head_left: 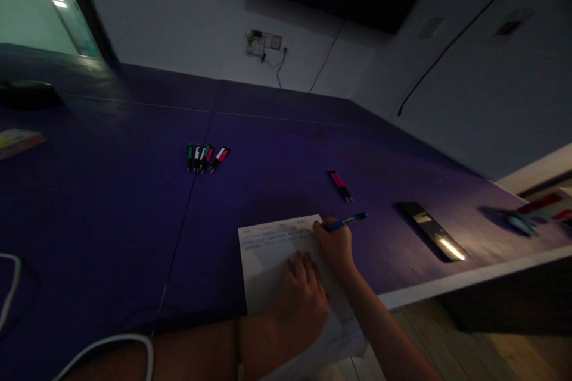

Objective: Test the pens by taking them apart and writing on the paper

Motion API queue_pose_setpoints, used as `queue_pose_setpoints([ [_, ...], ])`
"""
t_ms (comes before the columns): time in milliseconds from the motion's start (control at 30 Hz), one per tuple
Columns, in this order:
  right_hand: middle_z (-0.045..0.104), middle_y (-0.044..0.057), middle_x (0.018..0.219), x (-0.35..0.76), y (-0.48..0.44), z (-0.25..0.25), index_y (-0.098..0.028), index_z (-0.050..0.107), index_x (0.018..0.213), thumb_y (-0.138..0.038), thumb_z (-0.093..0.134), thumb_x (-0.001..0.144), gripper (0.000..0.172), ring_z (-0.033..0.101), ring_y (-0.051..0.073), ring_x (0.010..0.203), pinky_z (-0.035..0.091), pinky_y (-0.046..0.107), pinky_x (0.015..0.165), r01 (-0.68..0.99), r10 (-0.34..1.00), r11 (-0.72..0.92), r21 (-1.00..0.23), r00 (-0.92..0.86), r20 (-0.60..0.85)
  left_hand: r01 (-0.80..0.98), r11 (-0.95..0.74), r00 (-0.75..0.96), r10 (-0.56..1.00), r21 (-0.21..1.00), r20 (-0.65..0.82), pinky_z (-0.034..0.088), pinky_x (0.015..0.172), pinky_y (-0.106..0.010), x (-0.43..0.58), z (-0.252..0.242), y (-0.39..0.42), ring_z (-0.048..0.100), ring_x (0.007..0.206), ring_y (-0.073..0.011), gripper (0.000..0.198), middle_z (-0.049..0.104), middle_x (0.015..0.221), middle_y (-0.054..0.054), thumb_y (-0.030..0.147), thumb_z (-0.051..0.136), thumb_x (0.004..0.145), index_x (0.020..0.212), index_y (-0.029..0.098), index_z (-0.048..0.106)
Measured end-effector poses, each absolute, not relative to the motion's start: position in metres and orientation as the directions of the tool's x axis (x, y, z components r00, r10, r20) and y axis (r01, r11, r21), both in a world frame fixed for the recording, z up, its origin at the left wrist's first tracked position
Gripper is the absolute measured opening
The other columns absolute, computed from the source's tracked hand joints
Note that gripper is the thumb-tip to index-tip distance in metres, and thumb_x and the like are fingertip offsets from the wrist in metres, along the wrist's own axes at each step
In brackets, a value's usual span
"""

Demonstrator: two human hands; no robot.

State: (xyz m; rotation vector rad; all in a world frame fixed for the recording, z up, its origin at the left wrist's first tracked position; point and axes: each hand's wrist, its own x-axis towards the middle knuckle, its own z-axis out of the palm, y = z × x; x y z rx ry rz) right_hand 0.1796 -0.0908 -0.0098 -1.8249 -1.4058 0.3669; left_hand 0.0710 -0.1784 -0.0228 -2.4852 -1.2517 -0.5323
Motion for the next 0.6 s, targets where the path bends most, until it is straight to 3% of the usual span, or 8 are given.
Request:
queue_pose_setpoints([
  [600, 0.037, -0.004, 0.038, 0.1807, -0.0901, -0.0116, -0.017, 0.042, 0.044, -0.03, 0.046, 0.058, 0.019, 0.033, 0.009, 0.04, 0.027, 0.022, 0.041, 0.647, 0.912, -0.084, -0.758, 0.356, 0.203, 0.828, -0.548, 0.53, 0.69, -0.124, 0.493, 0.044, 0.071, -0.04, 0.0719, -0.0247, -0.1768, 0.053, 0.094, -0.0295, 0.037, 0.058, 0.102, -0.017, 0.032, 0.04, 0.077, 0.094, 0.007, 0.062],
])
